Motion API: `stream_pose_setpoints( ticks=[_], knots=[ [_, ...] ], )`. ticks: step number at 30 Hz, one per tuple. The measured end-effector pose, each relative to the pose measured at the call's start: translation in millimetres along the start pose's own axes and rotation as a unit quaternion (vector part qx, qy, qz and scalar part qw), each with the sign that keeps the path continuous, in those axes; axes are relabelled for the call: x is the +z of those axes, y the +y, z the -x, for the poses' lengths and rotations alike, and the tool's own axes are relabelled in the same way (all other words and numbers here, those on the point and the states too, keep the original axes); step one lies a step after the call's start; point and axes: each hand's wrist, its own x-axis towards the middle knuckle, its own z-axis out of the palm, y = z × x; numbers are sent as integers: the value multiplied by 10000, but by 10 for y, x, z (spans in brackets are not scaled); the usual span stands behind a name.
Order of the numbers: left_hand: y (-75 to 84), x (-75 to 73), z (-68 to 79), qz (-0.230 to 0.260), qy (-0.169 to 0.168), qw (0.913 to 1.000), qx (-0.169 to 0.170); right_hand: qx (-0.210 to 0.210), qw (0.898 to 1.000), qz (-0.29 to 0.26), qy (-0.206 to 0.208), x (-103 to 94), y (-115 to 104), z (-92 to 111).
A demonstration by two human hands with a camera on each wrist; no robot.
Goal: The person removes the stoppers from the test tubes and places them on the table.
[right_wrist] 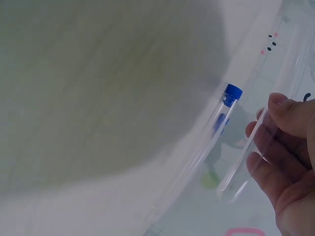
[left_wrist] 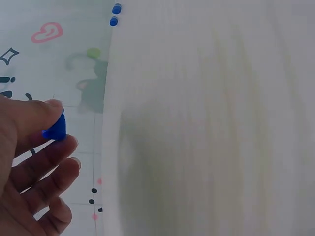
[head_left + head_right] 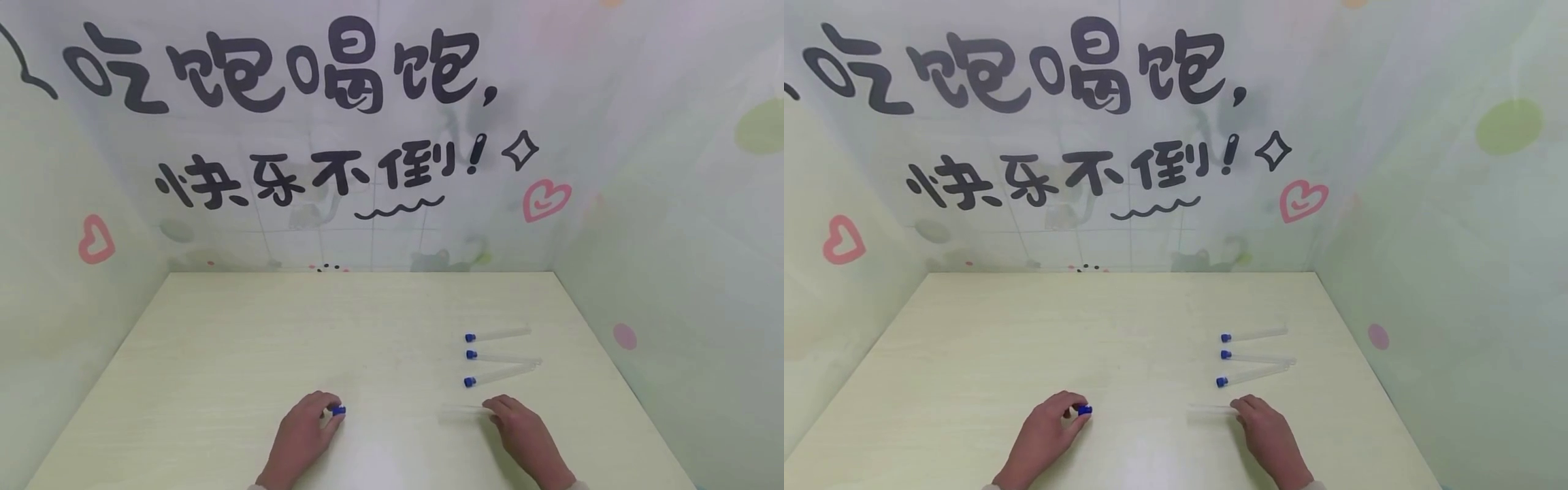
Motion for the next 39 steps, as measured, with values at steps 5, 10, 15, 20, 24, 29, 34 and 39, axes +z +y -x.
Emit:
stream_pose_setpoints(
  ticks=[5,10,15,20,24,29,34,39],
  knots=[
    [-128,-88,77,-170,-136,9996,-203,409,9980,-38,-489,-8,58,48],
    [-266,-152,119,-220,-499,9972,-512,756,9938,20,-819,-37,95,86],
    [-364,-188,127,-122,-914,9927,-773,909,9896,147,-1104,-42,124,102],
    [-395,-205,131,-79,-1051,9903,-901,979,9860,151,-1339,-36,150,101],
    [-397,-216,133,-71,-1073,9902,-895,955,9866,181,-1308,-16,160,118],
    [-394,-224,138,-133,-1116,9887,-992,949,9864,141,-1336,-8,159,113],
    [-402,-228,133,-130,-1240,9868,-1033,1035,9824,52,-1551,-18,148,82],
    [-408,-236,122,-337,-1364,9852,-980,1003,9834,-52,-1513,-32,129,81]
  ],
)
